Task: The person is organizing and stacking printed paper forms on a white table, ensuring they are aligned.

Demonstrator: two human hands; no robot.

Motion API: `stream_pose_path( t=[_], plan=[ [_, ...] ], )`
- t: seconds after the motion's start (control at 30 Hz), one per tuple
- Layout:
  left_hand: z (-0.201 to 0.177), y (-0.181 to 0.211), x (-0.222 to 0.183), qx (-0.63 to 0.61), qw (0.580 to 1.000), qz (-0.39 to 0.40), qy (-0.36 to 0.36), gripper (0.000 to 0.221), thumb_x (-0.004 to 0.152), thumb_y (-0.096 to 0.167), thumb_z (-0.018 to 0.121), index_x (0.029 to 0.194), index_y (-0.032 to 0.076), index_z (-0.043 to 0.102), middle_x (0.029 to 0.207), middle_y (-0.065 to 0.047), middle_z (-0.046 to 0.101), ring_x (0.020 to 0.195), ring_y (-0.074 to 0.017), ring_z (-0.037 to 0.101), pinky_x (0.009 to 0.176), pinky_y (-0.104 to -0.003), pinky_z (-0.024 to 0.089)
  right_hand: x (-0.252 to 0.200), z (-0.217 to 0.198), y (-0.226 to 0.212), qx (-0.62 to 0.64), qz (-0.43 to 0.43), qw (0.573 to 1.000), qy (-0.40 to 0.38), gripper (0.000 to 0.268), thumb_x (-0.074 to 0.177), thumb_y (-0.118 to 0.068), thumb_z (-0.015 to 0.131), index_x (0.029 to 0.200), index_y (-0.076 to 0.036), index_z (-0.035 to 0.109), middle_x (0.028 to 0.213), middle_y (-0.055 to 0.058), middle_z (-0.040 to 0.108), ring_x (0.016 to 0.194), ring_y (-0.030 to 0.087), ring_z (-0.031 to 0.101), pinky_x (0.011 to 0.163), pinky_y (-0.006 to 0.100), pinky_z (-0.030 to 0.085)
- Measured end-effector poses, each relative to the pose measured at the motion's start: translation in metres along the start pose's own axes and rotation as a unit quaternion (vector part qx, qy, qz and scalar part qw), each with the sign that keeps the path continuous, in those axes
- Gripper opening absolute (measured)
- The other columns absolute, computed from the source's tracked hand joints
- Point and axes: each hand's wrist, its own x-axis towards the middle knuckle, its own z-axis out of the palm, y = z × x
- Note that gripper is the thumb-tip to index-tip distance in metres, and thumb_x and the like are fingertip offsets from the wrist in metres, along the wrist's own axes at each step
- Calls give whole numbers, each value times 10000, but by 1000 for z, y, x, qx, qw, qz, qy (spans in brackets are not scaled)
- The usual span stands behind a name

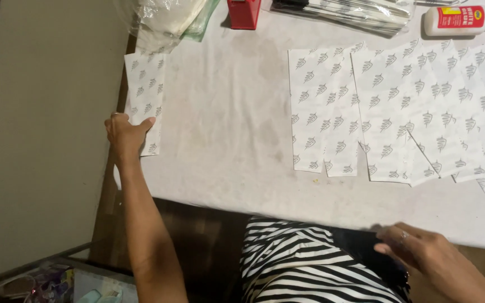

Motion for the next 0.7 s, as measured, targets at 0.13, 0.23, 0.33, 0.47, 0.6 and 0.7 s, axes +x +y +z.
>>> stream_pose_path(
  t=[0.13,0.23,0.33,0.47,0.6,0.7],
  plan=[
    [-4,5,-1,-16,999,37,-8,562,738,307,896,1081,-37,615,1160,-99,633,987,-297,612,726,-459,526,27,-5,-9,72,-36,996,40,297,877,-479,617,1039,-278,764,1001,-95,859,617,98,883,613,230,703],
    [-6,21,-20,-108,994,-6,-22,269,830,82,749,1067,30,633,959,-97,741,842,-204,708,698,-356,581,45,-3,-4,35,-93,993,66,304,897,-414,649,1120,-224,730,931,-29,836,434,85,792,426,191,708],
    [21,17,-37,-217,975,-36,-40,347,907,10,690,1249,2,628,897,-45,704,873,-150,696,820,-272,559,54,-7,-12,59,-93,991,72,288,912,-400,639,1102,-211,745,898,-27,851,375,76,722,403,186,679],
    [78,28,-88,-386,912,72,-115,488,824,-11,766,1274,50,588,846,-66,709,718,-126,673,575,-244,538,66,-16,-31,114,-186,962,162,214,881,-292,705,1046,-163,748,924,-27,823,554,74,717,488,178,618],
    [90,98,-155,-311,909,227,-159,146,863,118,772,772,18,716,1411,-3,558,936,-142,730,903,-237,576,90,-11,-40,125,-224,940,223,184,898,-210,719,1061,-126,727,1023,37,797,804,167,784,685,251,704],
    [80,137,-180,-176,945,208,-180,586,915,192,759,1423,201,466,979,-18,752,881,-167,762,789,-332,618,105,-16,-65,182,-189,931,254,83,829,-61,771,912,-68,778,846,123,816,717,285,783,675,400,621]
  ],
)
